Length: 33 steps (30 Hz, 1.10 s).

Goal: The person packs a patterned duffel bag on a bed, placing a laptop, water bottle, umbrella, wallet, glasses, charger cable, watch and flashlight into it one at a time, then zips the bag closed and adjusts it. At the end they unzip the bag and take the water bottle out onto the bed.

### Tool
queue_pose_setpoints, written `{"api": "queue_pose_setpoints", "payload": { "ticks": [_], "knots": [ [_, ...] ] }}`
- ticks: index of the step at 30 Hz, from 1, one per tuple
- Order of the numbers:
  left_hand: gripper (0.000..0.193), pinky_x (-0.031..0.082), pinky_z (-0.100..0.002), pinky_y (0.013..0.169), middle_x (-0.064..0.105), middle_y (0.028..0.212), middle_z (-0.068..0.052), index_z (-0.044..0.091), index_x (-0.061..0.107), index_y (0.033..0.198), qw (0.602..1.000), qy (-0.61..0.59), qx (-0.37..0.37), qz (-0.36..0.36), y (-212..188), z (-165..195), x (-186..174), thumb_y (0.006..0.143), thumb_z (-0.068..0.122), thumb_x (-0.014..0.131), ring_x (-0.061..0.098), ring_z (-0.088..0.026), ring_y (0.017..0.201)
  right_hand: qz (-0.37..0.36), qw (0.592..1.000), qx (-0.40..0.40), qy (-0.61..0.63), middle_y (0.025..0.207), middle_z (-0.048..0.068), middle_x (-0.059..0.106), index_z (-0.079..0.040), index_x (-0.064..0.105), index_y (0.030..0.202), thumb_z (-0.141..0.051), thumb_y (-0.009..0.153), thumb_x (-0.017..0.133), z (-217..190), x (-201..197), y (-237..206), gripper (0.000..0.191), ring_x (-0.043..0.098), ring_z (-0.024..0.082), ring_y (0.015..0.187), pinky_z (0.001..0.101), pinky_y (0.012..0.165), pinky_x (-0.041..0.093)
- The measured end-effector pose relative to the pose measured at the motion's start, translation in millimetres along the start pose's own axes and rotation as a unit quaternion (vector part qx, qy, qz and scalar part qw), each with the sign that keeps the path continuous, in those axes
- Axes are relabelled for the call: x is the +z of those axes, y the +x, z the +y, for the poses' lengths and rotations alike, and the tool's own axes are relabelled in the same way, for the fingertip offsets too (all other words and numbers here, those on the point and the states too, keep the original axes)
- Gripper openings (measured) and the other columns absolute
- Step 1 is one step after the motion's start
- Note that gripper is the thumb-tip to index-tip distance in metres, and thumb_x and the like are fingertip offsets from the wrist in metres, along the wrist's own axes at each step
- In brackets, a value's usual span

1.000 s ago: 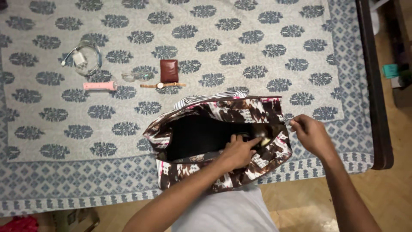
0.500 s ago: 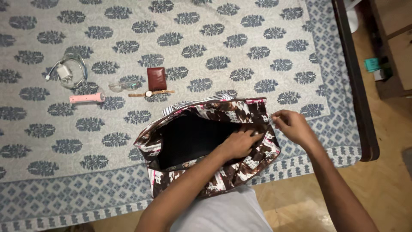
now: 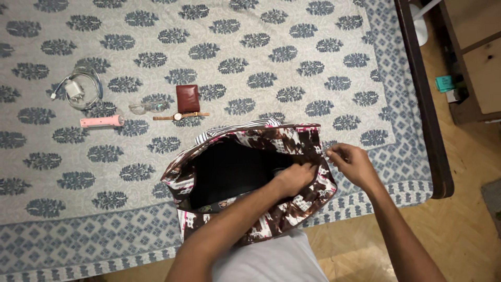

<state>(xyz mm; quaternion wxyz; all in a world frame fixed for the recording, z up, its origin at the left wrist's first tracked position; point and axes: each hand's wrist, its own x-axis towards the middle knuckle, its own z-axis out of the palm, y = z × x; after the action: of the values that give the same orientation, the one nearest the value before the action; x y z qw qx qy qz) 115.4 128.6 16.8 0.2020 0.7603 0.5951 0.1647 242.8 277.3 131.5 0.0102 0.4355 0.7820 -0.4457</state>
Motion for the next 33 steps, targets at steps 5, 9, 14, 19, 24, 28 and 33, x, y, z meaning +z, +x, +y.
{"api": "queue_pose_setpoints", "payload": {
  "ticks": [5, 9, 14, 19, 24, 28, 33],
  "knots": [
    [0.06, 0.056, -0.043, 0.079, 0.059, 0.122, -0.025, -0.009, 0.049, 0.137, 0.997, 0.006, -0.043, 0.059, -12.0, 14.0, -7.5, 0.08, 0.004, 0.061, 0.066, -0.037, 0.087, -0.02, 1.0, -0.01, 0.014, 0.079, 0.006, 0.073, -0.002, 0.076, 0.109, -0.026, 0.096, 0.07, -4.1, -1.5, -2.6, 0.027, 0.059, 0.009, 0.065, 0.0282, 0.057, 0.048],
    [0.052, 0.055, -0.042, 0.081, 0.061, 0.117, -0.02, -0.005, 0.054, 0.131, 0.996, -0.004, -0.084, 0.015, -1.7, 12.1, -9.6, 0.081, 0.003, 0.061, 0.066, -0.035, 0.095, -0.01, 0.999, -0.026, 0.02, 0.08, 0.006, 0.075, -0.003, 0.076, 0.11, -0.024, 0.096, 0.069, -6.7, -1.0, -3.3, 0.026, 0.061, 0.01, 0.064, 0.0285, 0.057, 0.051],
    [0.037, 0.055, -0.041, 0.086, 0.063, 0.111, -0.018, -0.002, 0.063, 0.118, 0.99, -0.003, -0.064, 0.123, 5.1, 7.8, 0.7, 0.081, 0.003, 0.061, 0.065, -0.033, 0.099, -0.002, 1.0, -0.005, 0.018, 0.085, 0.006, 0.077, -0.002, 0.075, 0.113, -0.021, 0.094, 0.071, 2.1, 2.0, 0.9, 0.027, 0.069, 0.012, 0.069, 0.0299, 0.062, 0.057],
    [0.028, 0.056, -0.045, 0.084, 0.069, 0.111, -0.016, 0.007, 0.067, 0.117, 0.994, -0.037, -0.067, 0.073, 0.1, 3.5, -12.0, 0.089, 0.008, 0.061, 0.069, -0.034, 0.1, -0.013, 0.996, -0.038, 0.086, 0.086, 0.009, 0.076, 0.004, 0.073, 0.111, -0.019, 0.095, 0.07, 15.6, 2.2, 8.1, 0.027, 0.069, 0.013, 0.072, 0.0307, 0.066, 0.059],
    [0.067, 0.054, -0.048, 0.084, 0.071, 0.113, -0.018, 0.016, 0.059, 0.139, 0.967, -0.221, -0.105, -0.065, -12.4, -17.4, -60.0, 0.076, 0.028, 0.078, 0.069, -0.037, 0.1, -0.013, 0.998, -0.021, 0.062, 0.085, 0.011, 0.076, 0.004, 0.074, 0.109, -0.018, 0.096, 0.071, 16.5, -0.5, 11.2, 0.026, 0.068, 0.014, 0.071, 0.0318, 0.064, 0.058],
    [0.036, 0.058, -0.043, 0.089, 0.078, 0.108, -0.013, 0.013, 0.076, 0.118, 0.943, -0.268, -0.199, -0.007, -35.8, -36.9, -90.6, 0.086, 0.027, 0.07, 0.076, -0.032, 0.099, -0.016, 0.998, -0.026, 0.063, 0.087, 0.01, 0.077, 0.002, 0.075, 0.112, -0.018, 0.095, 0.07, 11.2, -2.3, 8.5, 0.027, 0.068, 0.014, 0.071, 0.0315, 0.064, 0.058],
    [0.028, 0.054, -0.044, 0.095, 0.073, 0.113, -0.02, 0.008, 0.075, 0.117, 0.913, -0.205, -0.343, 0.083, -122.1, -38.2, -125.8, 0.093, 0.02, 0.066, 0.069, -0.037, 0.108, 0.009, 0.998, -0.006, 0.059, 0.092, 0.01, 0.078, -0.001, 0.074, 0.116, -0.019, 0.095, 0.069, 10.8, 0.6, 2.0, 0.028, 0.072, 0.014, 0.073, 0.0302, 0.067, 0.06]
  ]
}}
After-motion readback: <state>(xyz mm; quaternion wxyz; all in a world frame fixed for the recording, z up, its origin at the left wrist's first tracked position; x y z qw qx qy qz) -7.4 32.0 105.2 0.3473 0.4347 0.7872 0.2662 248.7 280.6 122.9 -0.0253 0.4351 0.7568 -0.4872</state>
